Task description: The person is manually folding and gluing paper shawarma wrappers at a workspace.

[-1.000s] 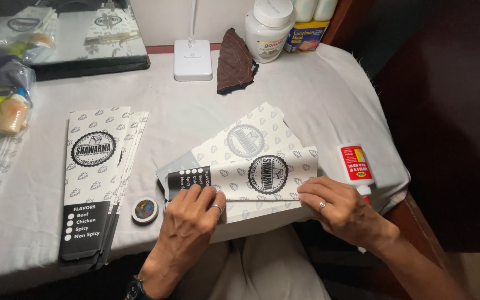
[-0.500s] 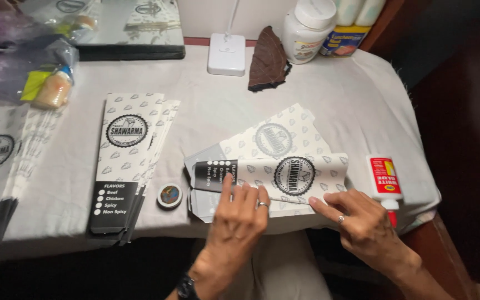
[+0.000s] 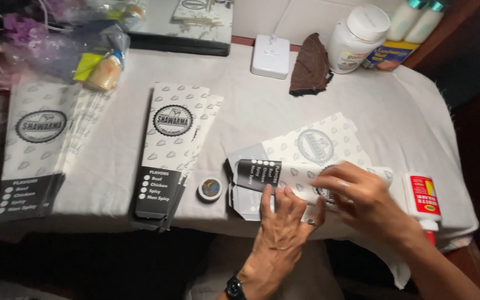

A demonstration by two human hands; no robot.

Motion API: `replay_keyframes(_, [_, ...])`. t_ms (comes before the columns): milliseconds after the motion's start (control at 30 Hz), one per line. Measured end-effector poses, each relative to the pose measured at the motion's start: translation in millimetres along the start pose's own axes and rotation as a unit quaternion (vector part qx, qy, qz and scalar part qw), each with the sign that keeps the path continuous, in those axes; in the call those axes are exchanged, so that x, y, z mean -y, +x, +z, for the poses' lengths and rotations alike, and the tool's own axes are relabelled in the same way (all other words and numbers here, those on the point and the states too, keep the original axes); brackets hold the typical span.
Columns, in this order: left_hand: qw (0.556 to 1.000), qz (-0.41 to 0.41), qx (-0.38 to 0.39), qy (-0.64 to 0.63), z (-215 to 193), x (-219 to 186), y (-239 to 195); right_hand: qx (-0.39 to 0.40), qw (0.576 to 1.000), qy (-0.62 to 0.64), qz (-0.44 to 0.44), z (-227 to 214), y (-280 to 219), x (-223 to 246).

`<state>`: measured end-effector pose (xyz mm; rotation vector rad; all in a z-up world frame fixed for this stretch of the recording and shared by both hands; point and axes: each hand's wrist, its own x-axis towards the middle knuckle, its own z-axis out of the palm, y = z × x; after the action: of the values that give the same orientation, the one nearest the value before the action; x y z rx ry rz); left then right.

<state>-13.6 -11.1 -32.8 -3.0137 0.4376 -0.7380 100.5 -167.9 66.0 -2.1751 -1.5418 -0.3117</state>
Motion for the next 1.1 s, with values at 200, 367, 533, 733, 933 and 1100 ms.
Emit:
replay_keyframes(200, [0.972,-0.15,-0.131,-0.123,111.1,-38.9,-3.9,0.114,0.983,0.048,-0.134,73.6,130.3,59.2])
replay_keyframes(367, [0.982,-0.127,-0.081,-0.113,132.7,-49.4,-12.7,0.194,0.97,0.05,-0.14,86.0,141.1,59.1])
replay_keyframes(533, [0.958,-0.074,-0.151,-0.23,16.1,-8.6,6.2,0.143,0.985,0.089,-0.039,15.9,98.1,23.0])
replay_keyframes(733, [0.991,-0.023,-0.007,-0.131,1.5,-2.8,1.9,0.06,0.985,0.153,-0.046,32.5,54.5,-19.5])
replay_keyframes(933, [0.991,-0.05,-0.023,-0.124,3.5,-5.1,2.4,0.055,0.974,0.199,-0.094,63.8,103.6,-4.8])
replay_keyframes(1100, [0.99,-0.047,-0.017,-0.133,3.3,-4.8,2.9,0.097,0.975,0.182,-0.084,60.0,106.4,-2.3])
